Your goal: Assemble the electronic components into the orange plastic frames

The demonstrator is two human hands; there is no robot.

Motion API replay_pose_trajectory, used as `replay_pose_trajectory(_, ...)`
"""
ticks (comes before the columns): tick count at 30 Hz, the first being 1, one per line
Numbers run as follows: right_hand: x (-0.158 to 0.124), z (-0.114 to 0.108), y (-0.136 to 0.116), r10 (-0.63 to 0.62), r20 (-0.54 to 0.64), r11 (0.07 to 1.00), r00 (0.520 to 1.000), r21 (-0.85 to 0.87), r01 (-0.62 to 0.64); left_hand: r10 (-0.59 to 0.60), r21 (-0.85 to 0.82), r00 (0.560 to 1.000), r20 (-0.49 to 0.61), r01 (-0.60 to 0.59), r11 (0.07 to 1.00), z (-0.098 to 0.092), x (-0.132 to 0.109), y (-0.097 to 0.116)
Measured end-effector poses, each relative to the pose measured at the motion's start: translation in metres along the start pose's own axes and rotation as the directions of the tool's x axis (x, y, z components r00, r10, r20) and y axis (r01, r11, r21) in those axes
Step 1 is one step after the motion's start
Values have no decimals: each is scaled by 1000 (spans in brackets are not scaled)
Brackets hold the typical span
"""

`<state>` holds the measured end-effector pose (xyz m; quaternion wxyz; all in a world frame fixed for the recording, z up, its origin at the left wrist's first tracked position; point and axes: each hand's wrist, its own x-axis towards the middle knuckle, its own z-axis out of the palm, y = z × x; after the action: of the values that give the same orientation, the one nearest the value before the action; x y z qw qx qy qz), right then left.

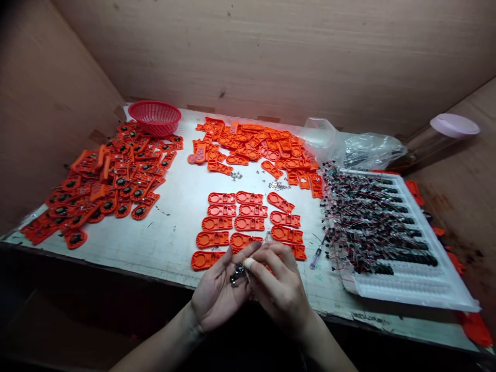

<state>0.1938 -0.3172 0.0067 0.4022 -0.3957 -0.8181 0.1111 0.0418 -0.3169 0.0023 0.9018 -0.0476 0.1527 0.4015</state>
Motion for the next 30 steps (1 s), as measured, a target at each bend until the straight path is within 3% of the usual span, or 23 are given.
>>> replay_pose_trajectory(6, -5, -4, 1, 159, -14, 986, 987, -45, -160, -2, -31, 1000, -15, 1, 1000, -2, 2, -7)
replay_pose_trajectory(11, -11, -5, 2, 194, 28, 980, 981, -35, -193, -20, -16, 999, -50, 20, 1000, -1, 4, -12)
replay_pose_trajectory(15, -16, -6, 2, 224, 3, 969, 975, -111, -222, 80, 136, 984, -158, -59, 989, -2, 6, -18)
replay_pose_trajectory(18, -19, -8, 0, 146, -37, 957, 989, -247, -150, 144, 288, 970, -195, -84, 954, -5, 8, -21)
replay_pose_trajectory(21, -20, -9, -2, 115, -84, 963, 990, -234, -131, 79, 289, 977, -197, -19, 957, -8, 8, -20)
replay_pose_trajectory(25, -21, -11, -3, 257, -121, 961, 959, -69, -267, 24, 257, 982, -185, 25, 966, -9, 9, -21)
replay_pose_trajectory(30, -24, -9, -4, 185, -187, 957, 965, -189, -221, 15, 275, 986, -168, 32, 961, -8, 8, -22)
